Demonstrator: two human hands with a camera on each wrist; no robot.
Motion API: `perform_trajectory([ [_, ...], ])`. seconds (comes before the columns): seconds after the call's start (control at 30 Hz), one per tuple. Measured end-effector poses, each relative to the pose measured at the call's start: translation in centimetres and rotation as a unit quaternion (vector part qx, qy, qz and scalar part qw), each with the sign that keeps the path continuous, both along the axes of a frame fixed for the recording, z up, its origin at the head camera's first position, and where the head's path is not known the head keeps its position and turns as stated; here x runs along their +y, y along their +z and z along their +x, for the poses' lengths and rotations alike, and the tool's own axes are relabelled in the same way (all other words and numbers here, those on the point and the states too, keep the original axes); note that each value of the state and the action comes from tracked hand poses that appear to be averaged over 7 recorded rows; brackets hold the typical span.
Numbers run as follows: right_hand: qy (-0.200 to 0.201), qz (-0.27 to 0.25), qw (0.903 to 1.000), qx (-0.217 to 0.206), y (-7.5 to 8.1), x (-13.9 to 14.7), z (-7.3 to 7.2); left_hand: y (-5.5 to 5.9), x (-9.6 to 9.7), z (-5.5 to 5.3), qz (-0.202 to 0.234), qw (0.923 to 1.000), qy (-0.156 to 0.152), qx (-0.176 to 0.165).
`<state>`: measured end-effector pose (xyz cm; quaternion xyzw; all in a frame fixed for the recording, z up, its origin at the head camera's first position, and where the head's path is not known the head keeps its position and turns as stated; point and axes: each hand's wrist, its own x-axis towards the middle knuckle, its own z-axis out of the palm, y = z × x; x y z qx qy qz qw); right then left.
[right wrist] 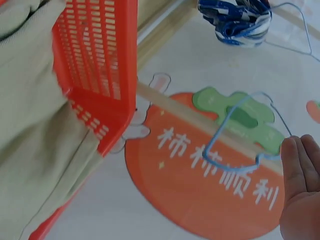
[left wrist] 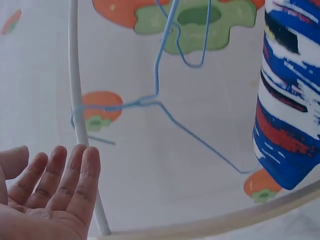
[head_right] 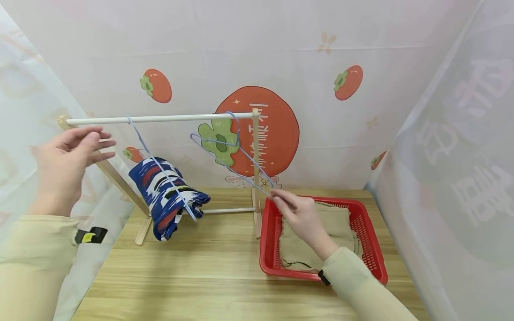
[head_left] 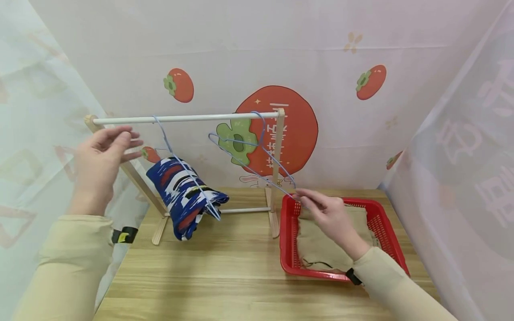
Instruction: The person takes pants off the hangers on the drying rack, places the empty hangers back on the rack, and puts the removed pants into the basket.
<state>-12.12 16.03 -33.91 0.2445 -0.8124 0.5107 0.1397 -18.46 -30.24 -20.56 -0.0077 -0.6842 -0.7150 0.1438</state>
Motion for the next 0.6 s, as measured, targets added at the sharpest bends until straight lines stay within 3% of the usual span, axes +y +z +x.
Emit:
perform_trajectory([
  [0.3, 0.067, 0.023, 0.9927, -0.097, -1.3, -4.4, 0.3, 0.7, -4.0, -1.4, 0.103, 0.9898, 0.095, 0.025],
  [0.43, 0.095, 0.030, 0.9860, -0.134, -1.8, -5.9, 0.3, 0.8, -5.2, -1.9, 0.086, 0.9833, 0.160, 0.017],
  [0.53, 0.113, 0.032, 0.9799, -0.161, -1.9, -7.0, 0.2, 0.9, -5.9, -2.3, 0.049, 0.9758, 0.213, -0.011],
  [0.6, 0.118, 0.034, 0.9755, -0.183, -1.9, -7.6, 0.1, 1.0, -6.3, -2.6, 0.030, 0.9722, 0.229, -0.038],
])
